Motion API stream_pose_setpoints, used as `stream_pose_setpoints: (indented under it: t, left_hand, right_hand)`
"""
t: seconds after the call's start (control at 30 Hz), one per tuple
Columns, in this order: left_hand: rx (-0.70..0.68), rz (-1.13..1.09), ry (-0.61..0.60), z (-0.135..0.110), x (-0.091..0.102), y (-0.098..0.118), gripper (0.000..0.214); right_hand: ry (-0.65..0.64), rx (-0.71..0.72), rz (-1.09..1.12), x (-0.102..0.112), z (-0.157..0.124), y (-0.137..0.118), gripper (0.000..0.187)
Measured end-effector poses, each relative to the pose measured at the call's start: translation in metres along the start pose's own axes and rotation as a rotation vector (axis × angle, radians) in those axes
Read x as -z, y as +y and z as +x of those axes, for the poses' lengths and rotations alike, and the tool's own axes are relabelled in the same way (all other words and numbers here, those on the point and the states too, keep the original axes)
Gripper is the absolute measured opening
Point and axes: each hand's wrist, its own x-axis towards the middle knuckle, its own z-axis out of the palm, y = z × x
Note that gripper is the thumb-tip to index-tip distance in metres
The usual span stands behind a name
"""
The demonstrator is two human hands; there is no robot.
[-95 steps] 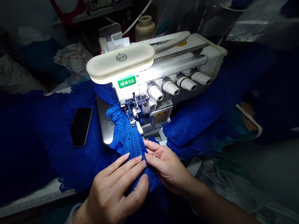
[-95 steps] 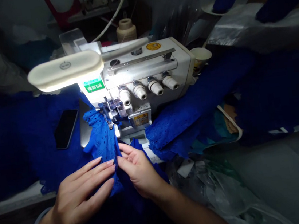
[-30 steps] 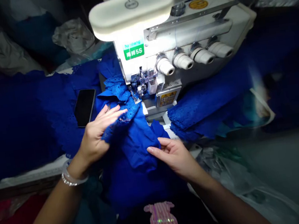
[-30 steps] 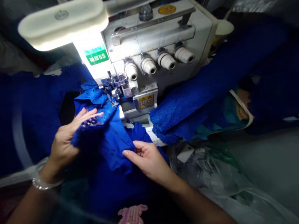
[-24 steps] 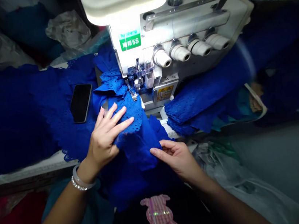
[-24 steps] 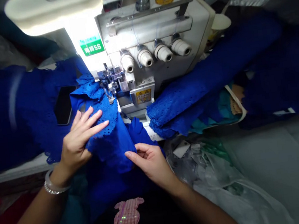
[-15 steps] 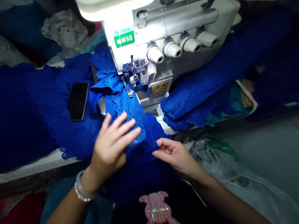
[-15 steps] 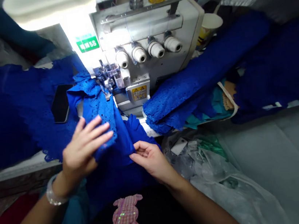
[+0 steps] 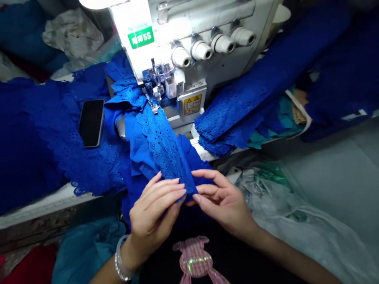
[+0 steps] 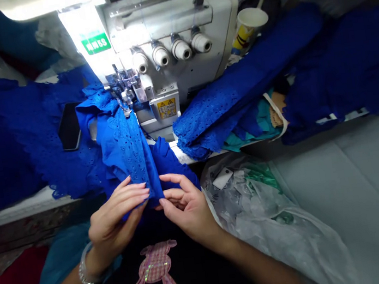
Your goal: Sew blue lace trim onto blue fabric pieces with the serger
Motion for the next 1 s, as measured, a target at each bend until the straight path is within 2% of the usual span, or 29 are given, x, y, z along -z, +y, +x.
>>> stream_pose_setpoints:
  t: [0.17, 0.27, 0.33, 0.43, 0.5, 0.57, 0.63, 0.7, 0.8, 0.9, 0.97, 1.0]
  left_hand:
    - [-0.139, 0.163, -0.050, -0.003, -0.003, 0.009, 0.026]
    - [-0.136, 0.211, -0.030, -0.002, -0.004, 0.007, 0.026]
    - [-0.128, 0.233, -0.029, 0.002, 0.000, 0.007, 0.024]
    - [-0.182, 0.273, -0.039, 0.012, 0.011, 0.008, 0.022]
    - [-0.253, 0.266, -0.061, 0.021, 0.019, 0.006, 0.019]
    - [-0.306, 0.239, -0.107, 0.032, 0.028, -0.003, 0.015]
    - [-0.299, 0.276, -0.162, 0.046, 0.037, -0.018, 0.032]
    - [-0.267, 0.393, -0.210, 0.065, 0.043, -0.039, 0.043]
    - [-0.331, 0.550, -0.216, 0.094, 0.048, -0.068, 0.038]
    - [-0.427, 0.570, -0.199, 0.106, 0.045, -0.083, 0.032]
    - [-0.402, 0.505, -0.177, 0.102, 0.041, -0.086, 0.034]
    - [-0.367, 0.457, -0.160, 0.098, 0.039, -0.087, 0.037]
  right_hand:
    - [-0.014, 0.067, -0.077, -0.003, -0.007, -0.003, 0.039]
    - [-0.054, 0.134, -0.268, 0.001, -0.005, 0.001, 0.042]
    - [-0.020, 0.302, -0.528, 0.006, 0.000, 0.002, 0.050]
    - [0.073, 0.694, -0.912, 0.011, 0.013, -0.008, 0.060]
    - [-0.021, 0.884, -1.029, 0.010, 0.022, -0.020, 0.056]
    - [-0.185, 0.979, -1.030, 0.007, 0.031, -0.031, 0.051]
    - [-0.260, 1.005, -0.985, 0.002, 0.037, -0.039, 0.046]
    - [-0.259, 0.994, -0.939, -0.003, 0.040, -0.043, 0.045]
    - [-0.287, 0.970, -0.896, -0.007, 0.039, -0.044, 0.048]
    - [-0.353, 0.962, -0.866, -0.005, 0.040, -0.043, 0.050]
    - [-0.253, 0.933, -0.804, -0.001, 0.050, -0.042, 0.047]
    - [-0.129, 0.878, -0.744, 0.000, 0.058, -0.040, 0.043]
